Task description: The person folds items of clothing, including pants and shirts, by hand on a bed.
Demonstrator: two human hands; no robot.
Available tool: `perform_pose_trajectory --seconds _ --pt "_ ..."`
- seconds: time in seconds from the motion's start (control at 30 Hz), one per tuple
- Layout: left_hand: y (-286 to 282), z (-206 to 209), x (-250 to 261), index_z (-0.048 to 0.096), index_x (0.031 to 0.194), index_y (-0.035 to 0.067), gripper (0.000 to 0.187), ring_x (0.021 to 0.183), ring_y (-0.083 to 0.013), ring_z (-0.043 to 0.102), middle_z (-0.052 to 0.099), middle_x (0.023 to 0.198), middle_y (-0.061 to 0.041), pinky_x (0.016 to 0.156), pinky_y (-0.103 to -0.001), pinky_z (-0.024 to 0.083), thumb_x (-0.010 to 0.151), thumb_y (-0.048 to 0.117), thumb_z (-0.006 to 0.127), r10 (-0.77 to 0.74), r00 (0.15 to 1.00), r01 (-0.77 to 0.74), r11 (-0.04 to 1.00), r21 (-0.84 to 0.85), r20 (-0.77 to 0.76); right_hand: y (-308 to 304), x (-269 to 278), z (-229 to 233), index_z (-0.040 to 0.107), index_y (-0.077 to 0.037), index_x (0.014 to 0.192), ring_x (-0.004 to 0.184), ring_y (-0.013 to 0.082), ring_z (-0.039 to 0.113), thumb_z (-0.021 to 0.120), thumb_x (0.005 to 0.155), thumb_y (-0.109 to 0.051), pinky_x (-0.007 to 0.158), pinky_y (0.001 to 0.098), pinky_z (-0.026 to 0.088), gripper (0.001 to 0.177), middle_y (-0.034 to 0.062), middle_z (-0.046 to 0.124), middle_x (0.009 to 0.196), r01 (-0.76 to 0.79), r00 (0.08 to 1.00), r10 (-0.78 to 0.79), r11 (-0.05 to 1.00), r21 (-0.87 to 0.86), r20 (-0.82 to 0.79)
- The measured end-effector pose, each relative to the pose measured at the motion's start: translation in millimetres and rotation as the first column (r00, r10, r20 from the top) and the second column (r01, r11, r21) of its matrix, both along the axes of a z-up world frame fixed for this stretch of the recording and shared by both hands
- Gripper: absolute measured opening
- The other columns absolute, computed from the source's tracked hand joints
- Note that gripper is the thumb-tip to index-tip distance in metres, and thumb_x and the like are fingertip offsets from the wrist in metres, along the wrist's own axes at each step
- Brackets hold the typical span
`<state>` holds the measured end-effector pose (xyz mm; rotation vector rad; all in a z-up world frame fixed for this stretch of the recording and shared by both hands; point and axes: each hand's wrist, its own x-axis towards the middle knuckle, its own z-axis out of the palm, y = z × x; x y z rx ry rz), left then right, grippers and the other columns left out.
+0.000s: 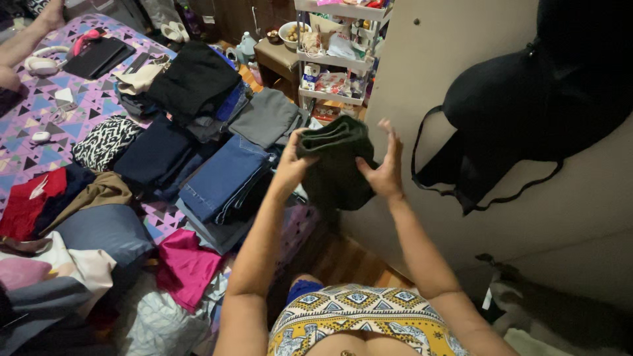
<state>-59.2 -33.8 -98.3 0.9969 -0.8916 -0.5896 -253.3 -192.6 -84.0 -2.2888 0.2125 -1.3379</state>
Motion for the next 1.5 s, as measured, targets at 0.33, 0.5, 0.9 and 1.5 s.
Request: perform_pose_trajectory --seconds 0.33,0.5,0.9,1.5 --pt "33 26 58 0.074 0.128 -0.005 0.051 0.091 -0.023 0.065 0.075 0.11 -0.017 0.08 -0.037 0.055 0.108 0.041 0.068 0.033 0.997 -0.064 0.82 0.569 0.064 -98 5 -78 0.069 0.005 0.122 0.094 0.0185 0.068 0.061 0.104 -0.03 0.086 0.0319 0.051 0.04 0.0094 0.074 0.109 -0.078 0.77 0.629 0.262 0.962 -0.109" --pt "58 -38 49 0.066 0.131 0.015 0.087 0.1 -0.0265 0.073 0.074 0.118 -0.011 0.085 -0.048 0.057 0.079 0.08 0.041 0.034 0.635 0.351 0.877 0.328 -0.771 -74 15 -84 0.067 0.003 0.128 0.097 0.0209 0.07 0.065 0.107 -0.032 0.09 0.037 0.056 0.041 0.0128 0.073 0.116 -0.246 0.749 0.515 -0.369 0.896 0.418" --pt "99 -103 53 0.069 0.119 0.003 0.042 0.093 -0.0193 0.071 0.076 0.105 -0.006 0.086 -0.034 0.057 0.081 0.017 0.079 -0.095 0.923 0.305 0.77 0.56 -0.373 -89 4 -122 0.069 0.002 0.108 0.088 0.0236 0.068 0.074 0.081 -0.014 0.082 0.04 0.055 0.032 0.0117 0.071 0.099 0.051 0.687 0.725 0.021 0.998 -0.05" --pt "76 -81 48 0.069 0.114 0.005 0.037 0.086 -0.0161 0.069 0.074 0.1 -0.005 0.078 -0.033 0.057 0.096 0.037 0.068 0.296 0.889 -0.115 0.883 0.455 -0.35 -102 42 -186 0.067 0.001 0.103 0.087 0.0265 0.065 0.053 0.102 -0.023 0.081 0.0446 0.053 0.028 0.0143 0.069 0.092 0.185 0.831 0.098 0.879 0.439 -0.547"
